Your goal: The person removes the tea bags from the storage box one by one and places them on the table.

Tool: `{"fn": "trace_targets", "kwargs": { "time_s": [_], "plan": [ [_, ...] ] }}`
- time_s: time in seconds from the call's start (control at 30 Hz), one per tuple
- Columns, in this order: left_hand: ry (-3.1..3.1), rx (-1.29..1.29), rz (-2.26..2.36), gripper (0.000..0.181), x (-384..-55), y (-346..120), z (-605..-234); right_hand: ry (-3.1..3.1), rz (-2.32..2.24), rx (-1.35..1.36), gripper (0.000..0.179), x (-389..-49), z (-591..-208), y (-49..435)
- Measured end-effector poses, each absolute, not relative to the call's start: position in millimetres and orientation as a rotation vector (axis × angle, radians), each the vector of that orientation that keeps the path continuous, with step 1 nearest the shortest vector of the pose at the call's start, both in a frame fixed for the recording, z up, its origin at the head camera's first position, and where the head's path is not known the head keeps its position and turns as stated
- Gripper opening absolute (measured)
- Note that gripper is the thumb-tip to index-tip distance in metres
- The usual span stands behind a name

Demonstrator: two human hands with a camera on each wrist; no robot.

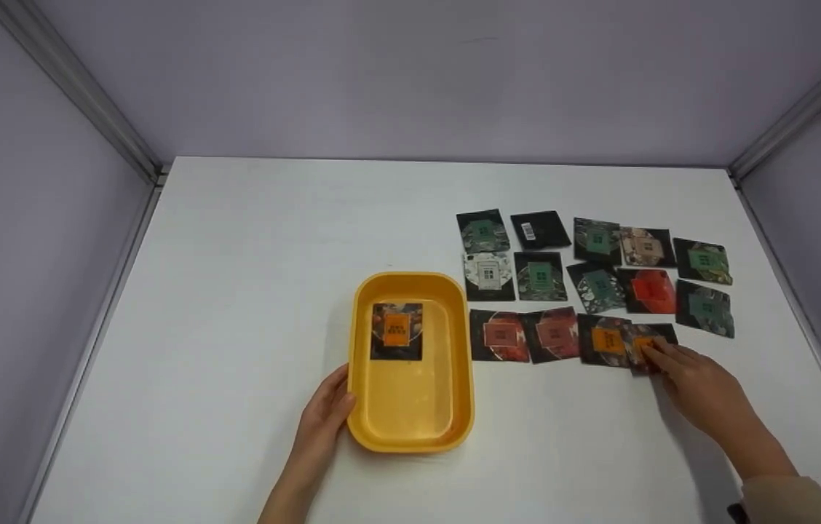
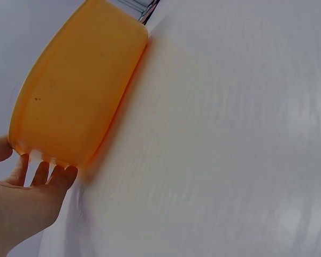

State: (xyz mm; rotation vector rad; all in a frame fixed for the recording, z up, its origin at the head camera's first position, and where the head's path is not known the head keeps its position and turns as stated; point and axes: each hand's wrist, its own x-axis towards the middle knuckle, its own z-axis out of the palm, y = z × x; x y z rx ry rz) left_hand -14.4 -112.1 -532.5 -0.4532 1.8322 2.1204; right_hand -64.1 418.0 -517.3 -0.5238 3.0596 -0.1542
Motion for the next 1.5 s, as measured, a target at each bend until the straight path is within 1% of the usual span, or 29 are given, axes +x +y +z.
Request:
{"fn": "trace_targets", "kwargs": {
  "time_s": [0.13,0.37,0.47,0.63,0.8,1.0,1.37,1.5],
  "plan": [
    [1.828,-0.423,2.141,0.066,-14,-112,-533,3.043,-0.165,-0.523,0.053,-64,-515,417],
    [1.846,-0.443,2.114,0.067,-15,-112,-533,3.013,-0.158,-0.501,0.056,-64,-512,413],
    [1.853,-0.452,2.107,0.067,-15,-112,-532,3.022,-0.17,-0.53,0.057,-65,-509,408],
    [1.846,-0.462,2.106,0.068,-15,-112,-532,3.074,-0.199,-0.614,0.053,-67,-501,393],
    [1.847,-0.468,2.095,0.068,-15,-112,-532,3.176,-0.219,-0.741,0.048,-68,-492,369],
    [1.851,-0.443,2.12,0.063,-15,-112,-533,3.246,-0.232,-0.902,0.038,-69,-484,337],
    [1.82,-0.463,2.119,0.065,-16,-112,-531,3.208,-0.28,-1.081,0.037,-71,-460,271],
    [1.828,-0.475,2.112,0.064,-16,-112,-531,3.168,-0.267,-1.19,0.032,-78,-453,244]
  ]
}}
